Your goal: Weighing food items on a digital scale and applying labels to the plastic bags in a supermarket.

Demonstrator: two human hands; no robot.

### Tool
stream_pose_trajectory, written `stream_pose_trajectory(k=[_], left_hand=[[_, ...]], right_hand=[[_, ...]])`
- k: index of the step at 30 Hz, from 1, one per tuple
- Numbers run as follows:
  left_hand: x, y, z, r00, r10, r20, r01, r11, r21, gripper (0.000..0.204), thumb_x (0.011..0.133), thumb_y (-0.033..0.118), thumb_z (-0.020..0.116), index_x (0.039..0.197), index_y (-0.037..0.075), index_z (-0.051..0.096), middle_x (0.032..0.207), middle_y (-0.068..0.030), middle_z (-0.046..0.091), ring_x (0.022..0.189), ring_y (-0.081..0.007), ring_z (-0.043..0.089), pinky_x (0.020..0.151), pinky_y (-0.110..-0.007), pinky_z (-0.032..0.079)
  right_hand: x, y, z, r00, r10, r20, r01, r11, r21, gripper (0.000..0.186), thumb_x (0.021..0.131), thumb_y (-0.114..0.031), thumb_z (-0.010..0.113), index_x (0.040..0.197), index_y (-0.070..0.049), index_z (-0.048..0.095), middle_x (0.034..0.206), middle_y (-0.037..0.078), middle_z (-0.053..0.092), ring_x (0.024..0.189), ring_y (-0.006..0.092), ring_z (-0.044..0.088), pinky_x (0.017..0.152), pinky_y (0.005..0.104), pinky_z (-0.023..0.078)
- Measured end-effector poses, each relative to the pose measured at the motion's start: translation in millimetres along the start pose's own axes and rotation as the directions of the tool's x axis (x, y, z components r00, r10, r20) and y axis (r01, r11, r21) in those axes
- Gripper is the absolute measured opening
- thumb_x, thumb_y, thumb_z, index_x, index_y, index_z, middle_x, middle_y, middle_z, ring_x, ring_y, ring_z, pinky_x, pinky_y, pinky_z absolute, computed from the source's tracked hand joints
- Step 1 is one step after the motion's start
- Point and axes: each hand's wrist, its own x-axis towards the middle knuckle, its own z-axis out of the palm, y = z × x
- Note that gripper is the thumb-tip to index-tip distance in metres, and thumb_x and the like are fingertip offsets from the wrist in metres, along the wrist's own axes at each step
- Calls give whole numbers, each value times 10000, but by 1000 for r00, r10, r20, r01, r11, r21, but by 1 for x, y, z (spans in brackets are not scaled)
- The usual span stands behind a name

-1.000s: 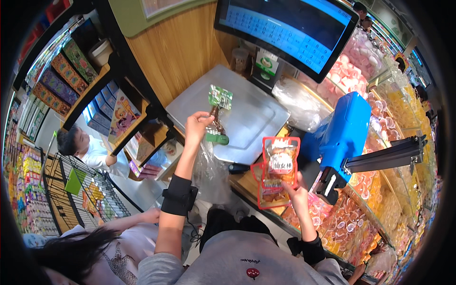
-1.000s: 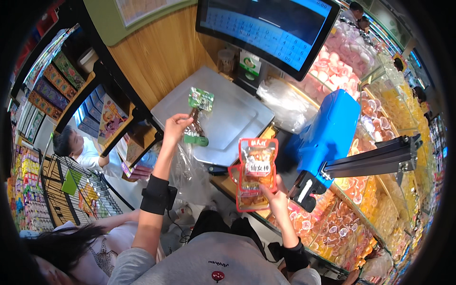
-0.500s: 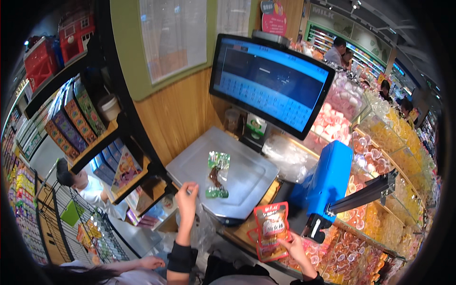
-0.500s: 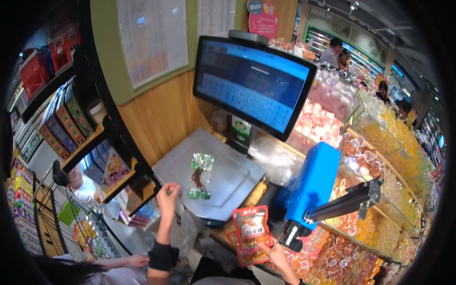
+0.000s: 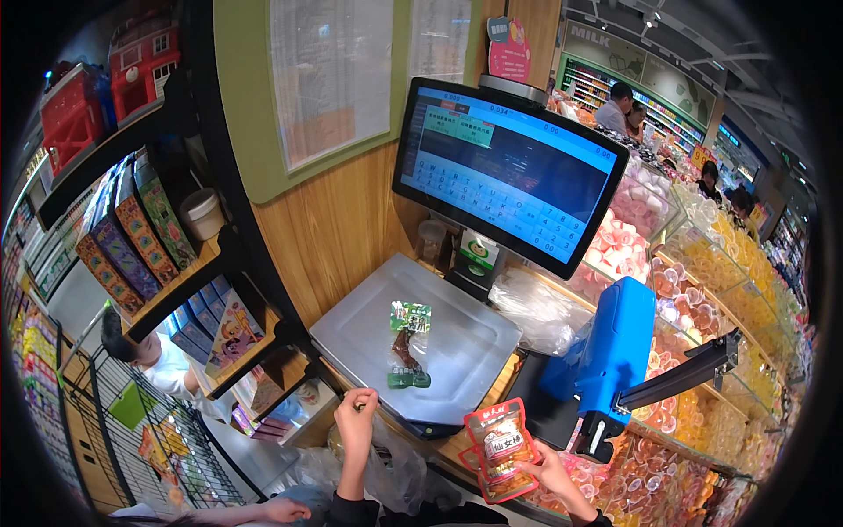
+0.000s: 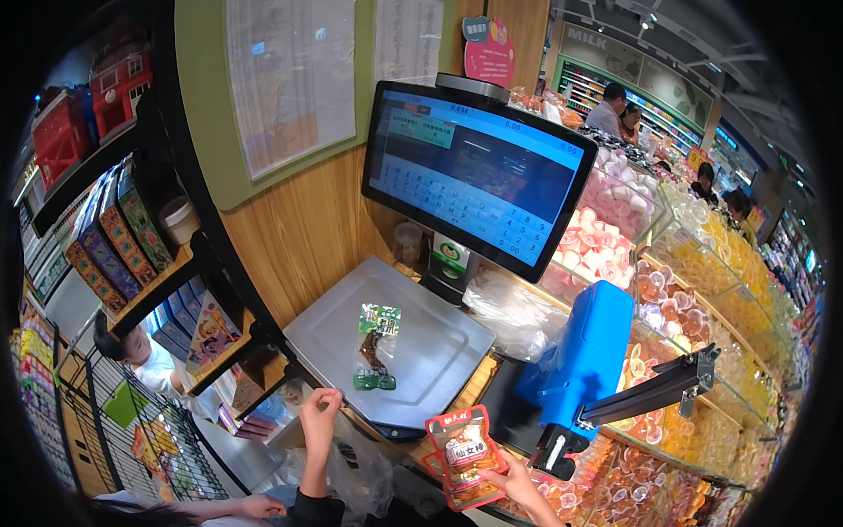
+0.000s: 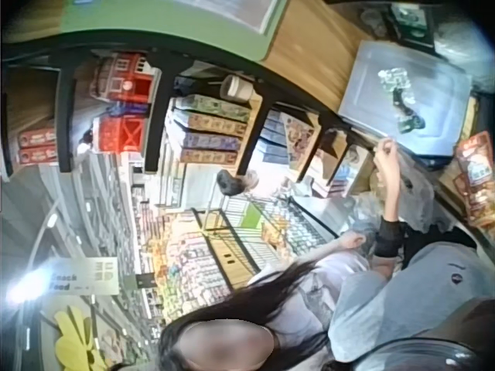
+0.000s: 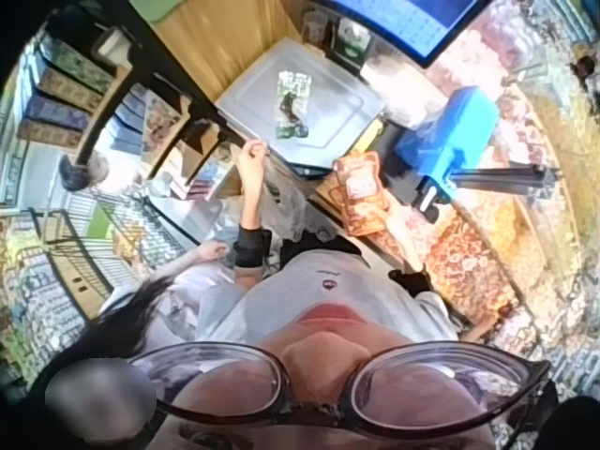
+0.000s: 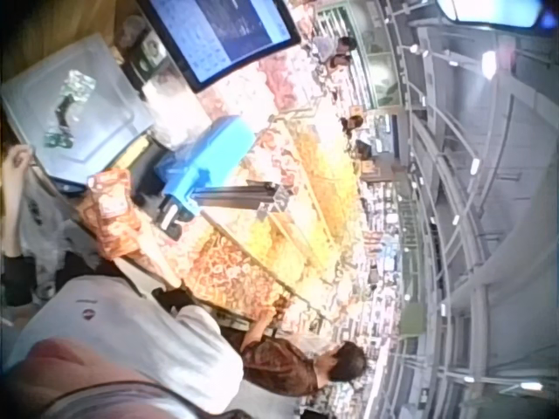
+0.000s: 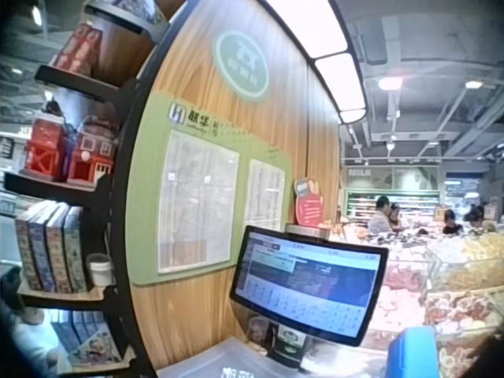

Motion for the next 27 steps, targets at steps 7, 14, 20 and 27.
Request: stream_pose_trajectory(k=[7, 14, 20, 27], left_hand=[[-2, 0, 0, 999, -42, 18, 42, 999, -32, 90, 776, 73, 607, 805, -12, 612, 604, -29, 595, 576, -67, 518, 554, -225, 396], [-6, -6, -5, 999, -32, 1, 32, 999, -34, 89, 772, 73, 615, 801, -11, 608, 601, -28, 593, 559, -64, 499, 535, -224, 387], [-15, 7, -11, 989, 145, 23, -147, 963, 227, 304, 694, 131, 715, 914, -23, 573, 689, -86, 589, 547, -159, 518, 535, -282, 407], [-38, 2, -29, 957, -108, 268, -20, 900, 435, 298, 656, 136, 728, 789, -55, 542, 647, -170, 548, 555, -316, 558, 552, -380, 428]], right_hand=[[-1, 2, 3, 1000, -5, 12, 5, 1000, 24, 360, 744, -16, 672, 1069, -4, 517, 962, 16, 582, 886, 84, 523, 800, 244, 430], [-5, 22, -17, 998, 35, 52, -31, 997, -67, 324, 759, -32, 662, 1040, -16, 500, 915, 14, 577, 839, 83, 524, 755, 236, 433], [10, 102, -45, 991, 76, 106, -49, 970, -240, 308, 732, -2, 659, 995, -19, 499, 890, 37, 557, 844, 106, 500, 753, 248, 422], [41, 126, -39, 991, 78, 113, -30, 926, -376, 289, 747, -23, 660, 1000, -6, 521, 873, 12, 568, 814, 90, 514, 738, 251, 436]])
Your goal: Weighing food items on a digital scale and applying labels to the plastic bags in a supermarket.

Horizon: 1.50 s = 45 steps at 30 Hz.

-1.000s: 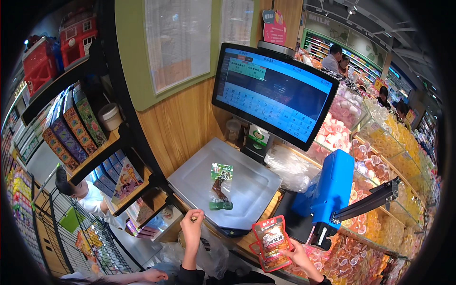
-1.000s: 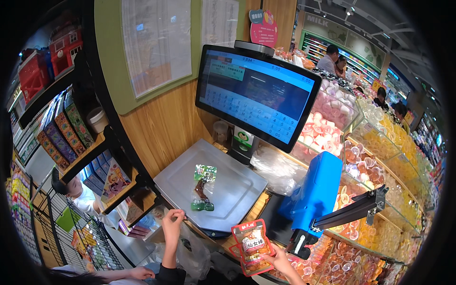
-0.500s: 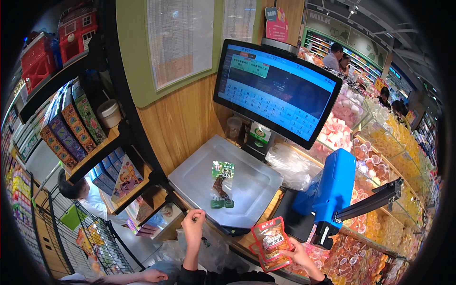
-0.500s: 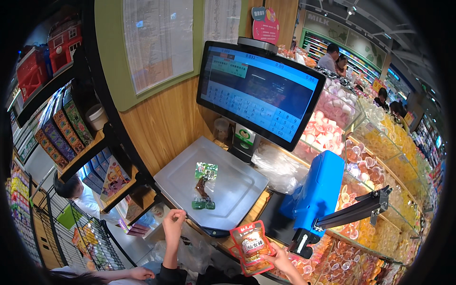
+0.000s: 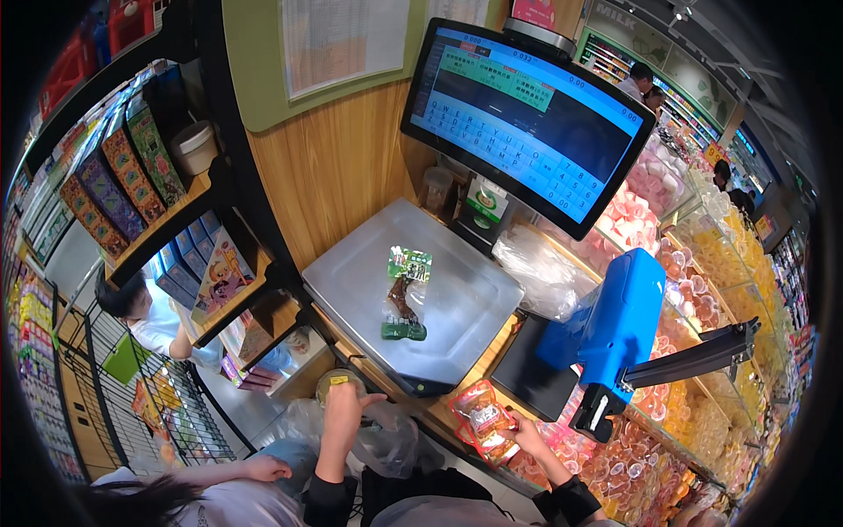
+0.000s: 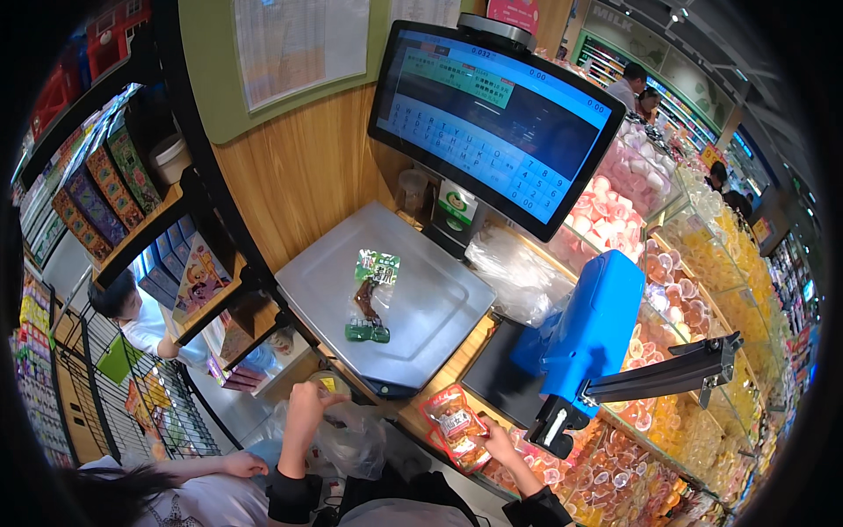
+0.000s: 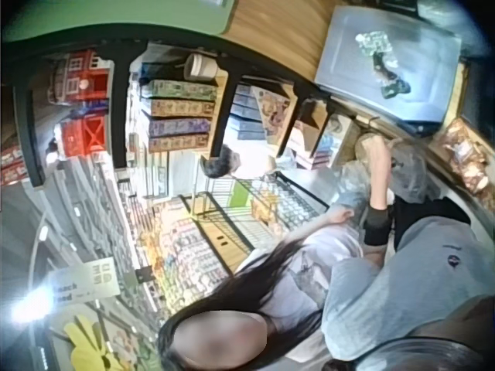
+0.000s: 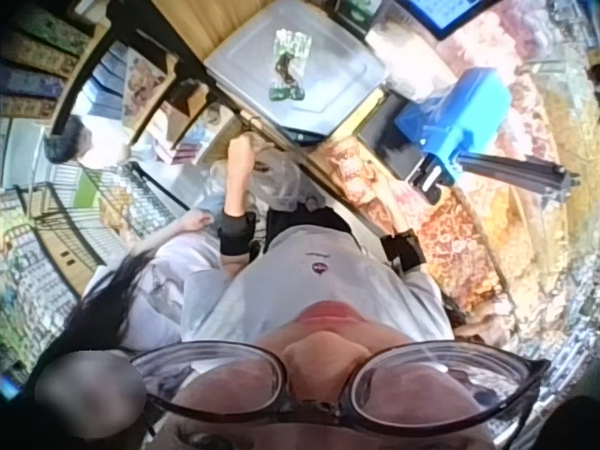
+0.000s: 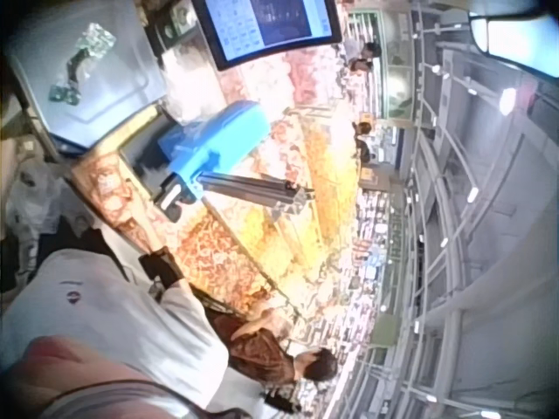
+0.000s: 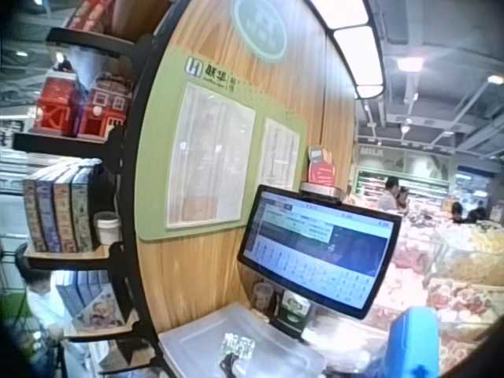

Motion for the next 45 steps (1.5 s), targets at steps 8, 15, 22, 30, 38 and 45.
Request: stream_pose_trajectory(k=[8, 15, 22, 30, 38, 45], left_hand=[[-21, -41, 15, 969, 240, -50, -234, 967, 100, 196, 749, 132, 619, 718, -49, 553, 533, -187, 530, 481, -293, 548, 483, -339, 420], [-30, -36, 9, 994, -18, 108, 18, 1000, 2, 164, 824, 143, 555, 767, -8, 526, 514, -148, 544, 523, -308, 577, 501, -373, 431], [-31, -36, 4, 995, 74, 60, -83, 984, 160, 339, 707, 280, 706, 710, -11, 533, 491, -151, 524, 493, -313, 558, 482, -368, 427], [-23, -45, 8, 985, 106, 135, -108, 994, 12, 234, 743, 202, 653, 704, -9, 562, 513, -167, 521, 500, -310, 546, 483, -357, 407], [-30, -36, 1, 984, -89, 155, 105, 989, -100, 141, 884, 165, 478, 869, 26, 495, 477, -114, 488, 416, -215, 512, 435, -320, 379], [-42, -24, -19, 954, -92, 285, 175, 944, -280, 164, 927, 190, 417, 891, 33, 449, 489, -72, 502, 412, -140, 501, 417, -252, 379]], right_hand=[[-4, -37, 21, 920, -216, -327, 101, 937, -334, 474, 680, -72, 689, 1106, -72, 481, 1020, 159, 550, 926, 337, 542, 793, 350, 436], [-13, -43, 23, 869, -308, -387, 120, 890, -439, 420, 683, -50, 656, 1069, -51, 489, 1017, 162, 475, 998, 344, 439, 886, 379, 368], [-14, -62, 25, 836, -345, -427, 163, 899, -406, 290, 740, -55, 617, 1011, -36, 514, 992, 159, 512, 966, 330, 472, 868, 361, 376], [-5, -125, 25, 781, -454, -429, 290, 871, -396, 159, 762, -2, 585, 915, -20, 548, 936, 117, 567, 881, 267, 553, 782, 304, 426], [11, -180, 42, 791, -518, -325, 410, 843, -348, 143, 752, 63, 571, 884, 8, 557, 863, 115, 562, 786, 238, 553, 717, 283, 433], [13, -200, 97, 798, -588, 128, 598, 799, -62, 172, 827, -141, 578, 969, -47, 596, 899, 103, 583, 829, 244, 559, 736, 319, 452]])
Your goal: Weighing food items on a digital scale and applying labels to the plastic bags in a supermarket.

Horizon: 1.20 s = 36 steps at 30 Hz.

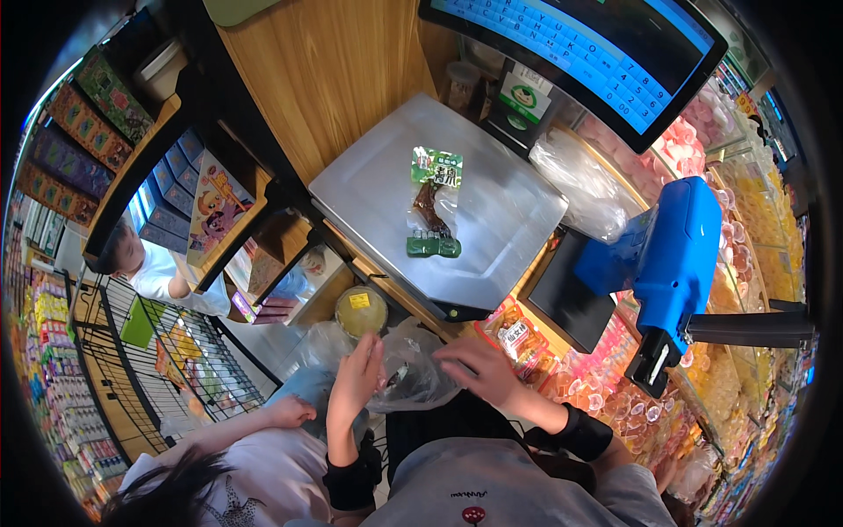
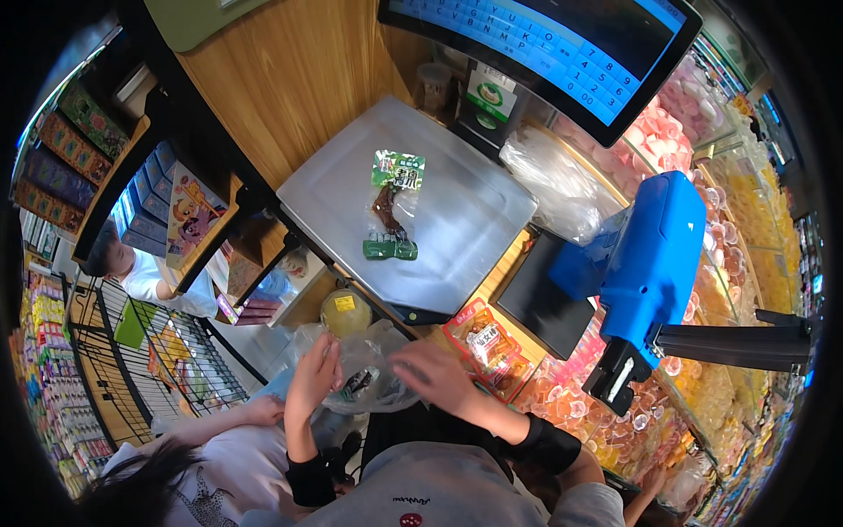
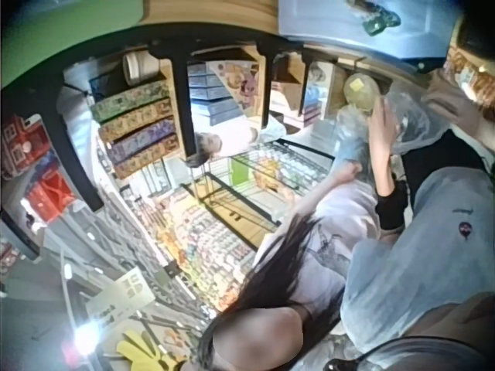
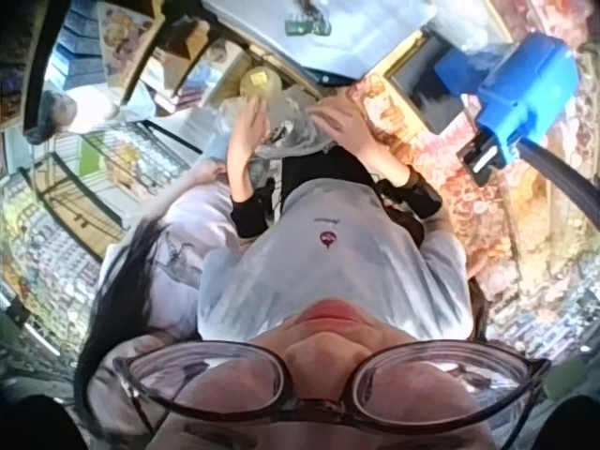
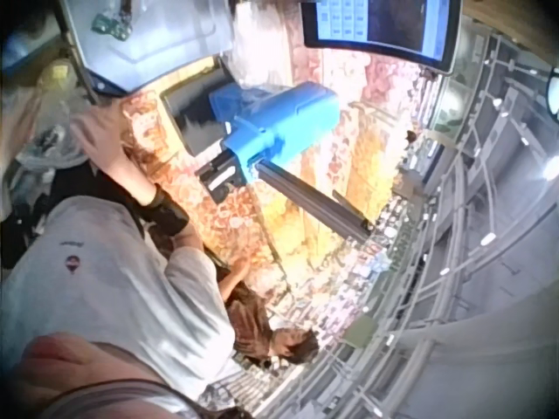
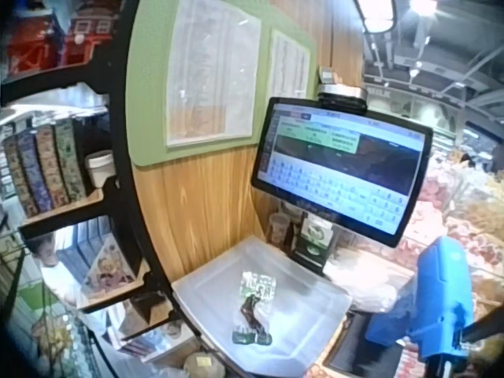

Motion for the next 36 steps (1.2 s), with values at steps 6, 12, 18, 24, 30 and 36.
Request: stream_pose_trajectory(k=[6, 12, 18, 24, 30, 36], left_hand=[[2, 0, -5, 957, -16, -291, -117, 894, -433, 202, 947, 255, 378, 846, 84, 415, 470, -9, 420, 375, -66, 371, 349, -204, 276], [7, -13, -13, 856, -138, -497, -235, 753, -614, 185, 943, 246, 387, 829, 101, 385, 483, 8, 368, 355, -48, 292, 300, -189, 176], [12, -16, -22, 885, -173, -431, -180, 727, -662, 194, 932, 223, 418, 792, 89, 424, 486, 25, 361, 349, -37, 268, 306, -190, 146], [13, 4, -23, 944, -190, -269, -27, 769, -638, 195, 921, 214, 446, 785, 74, 459, 496, 36, 375, 366, -24, 276, 327, -185, 142], [13, 10, -29, 978, -100, -183, -31, 799, -600, 167, 914, 182, 460, 800, 62, 479, 518, 39, 378, 409, -18, 301, 358, -175, 184], [14, -53, -44, 954, 90, -285, -71, 995, 75, 239, 770, 209, 642, 945, 93, 528, 955, -71, 469, 818, -221, 456, 652, -335, 358]], right_hand=[[-26, 33, 57, 927, -101, 362, 149, 983, -106, 246, 851, -265, 525, 1023, -92, 560, 793, 124, 594, 763, 286, 575, 669, 376, 465], [-37, 52, 61, 712, 95, 696, 52, 981, -187, 273, 861, -300, 475, 1016, -78, 514, 736, 167, 589, 684, 329, 581, 623, 417, 453], [-27, 50, 61, 860, 78, 505, -30, 994, -103, 302, 852, -302, 507, 1041, -68, 514, 860, 156, 596, 768, 304, 588, 657, 392, 478], [35, -7, 54, 968, 216, -125, -203, 973, 112, 315, 814, -196, 599, 1094, -74, 524, 1008, 93, 563, 754, 254, 592, 705, 335, 498], [42, 23, 74, 945, 296, 140, -318, 933, 168, 171, 856, -186, 531, 874, -16, 520, 744, 121, 557, 646, 189, 543, 611, 330, 440], [42, 27, 91, 888, 283, 363, -391, 879, 271, 288, 857, -316, 550, 903, -32, 550, 706, 98, 563, 627, 136, 520, 594, 299, 424]])
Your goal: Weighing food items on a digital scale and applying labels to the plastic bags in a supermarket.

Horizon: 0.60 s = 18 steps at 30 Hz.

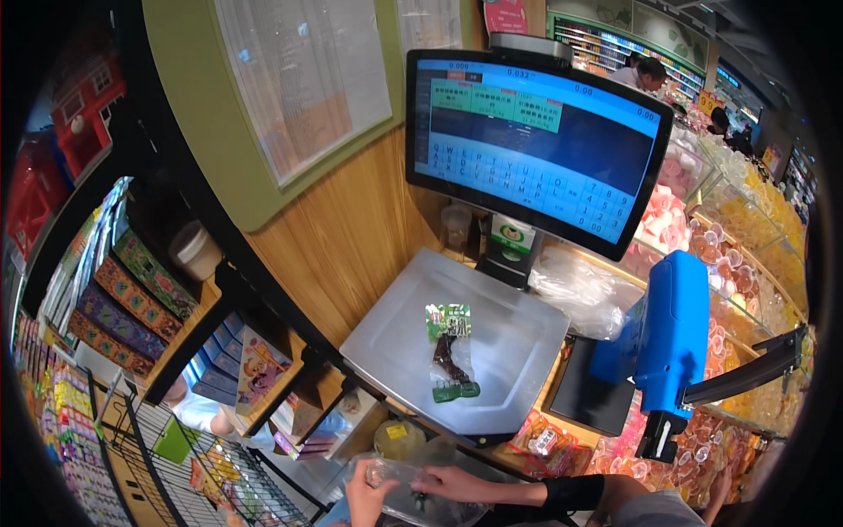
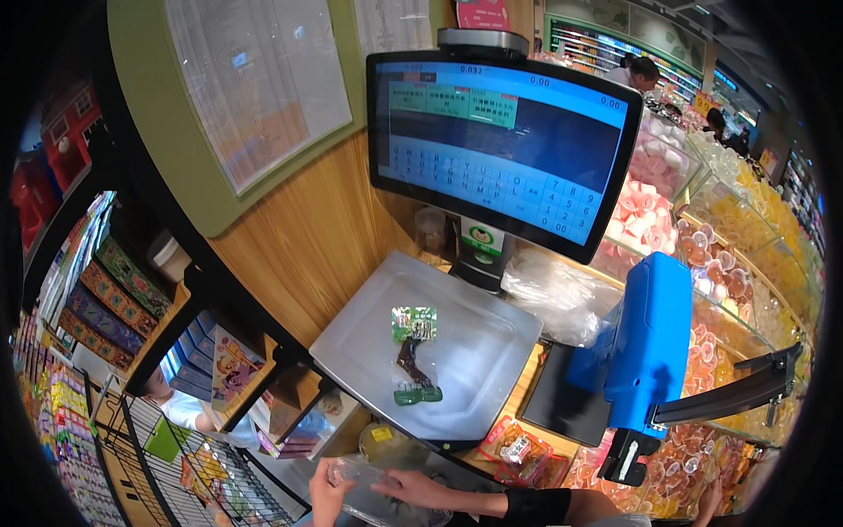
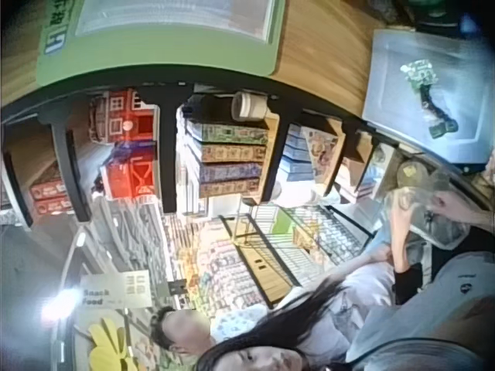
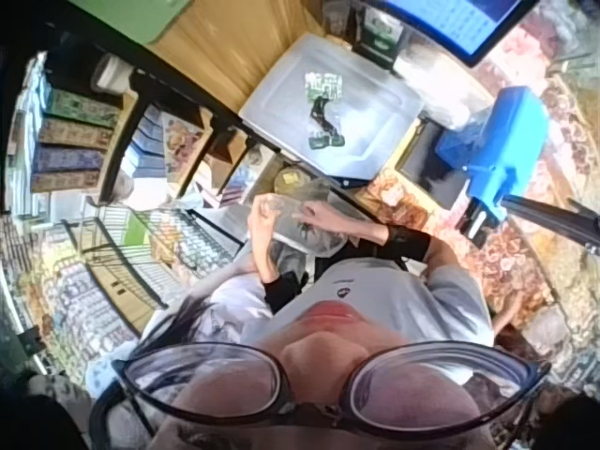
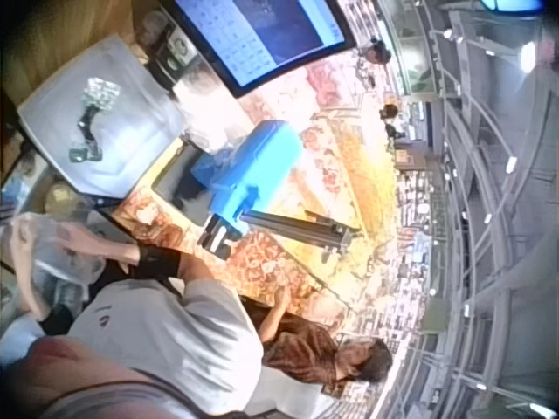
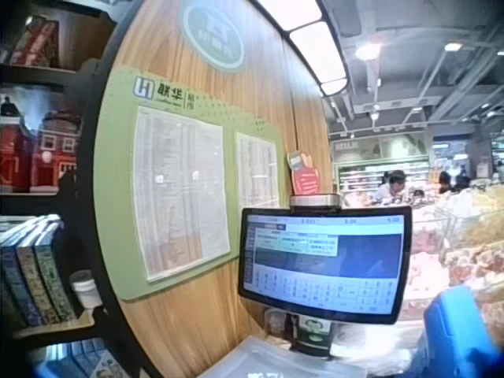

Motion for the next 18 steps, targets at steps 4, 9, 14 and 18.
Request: stream_pose_trajectory(k=[4, 9, 14, 18], left_hand=[[-3, 29, 4, 960, 279, -17, -191, 701, 687, 196, 710, 102, 656, 857, 56, 536, 723, -62, 574, 605, -239, 556, 542, -342, 433], [6, -28, 0, 957, 183, -227, 20, 736, 677, 130, 681, 54, 628, 796, 60, 569, 762, -112, 592, 656, -311, 567, 575, -389, 443], [19, -76, -17, 854, 107, -509, 153, 884, 442, 45, 733, 10, 560, 768, 27, 582, 632, -128, 596, 572, -258, 598, 496, -342, 450], [22, -56, -13, 905, -355, -233, 38, 614, -788, 138, 815, -48, 429, 902, -18, 532, 728, -110, 591, 619, -222, 596, 521, -288, 497]], right_hand=[[0, 17, -3, 991, -122, 57, 128, 985, -116, 244, 849, -291, 550, 916, -61, 600, 702, 81, 583, 614, 167, 545, 594, 305, 436], [6, -3, -23, 999, 3, -46, -3, 1000, 2, 261, 874, -227, 487, 798, -42, 656, 688, 75, 627, 636, 133, 571, 622, 273, 446], [-1, -9, -26, 984, 125, -128, -107, 984, 140, 347, 912, -302, 434, 812, -56, 659, 614, 53, 595, 581, 104, 526, 588, 276, 429], [-6, 14, -26, 971, 233, -63, -220, 962, 161, 393, 918, -351, 416, 811, -59, 656, 538, 35, 514, 536, 101, 471, 541, 280, 404]])
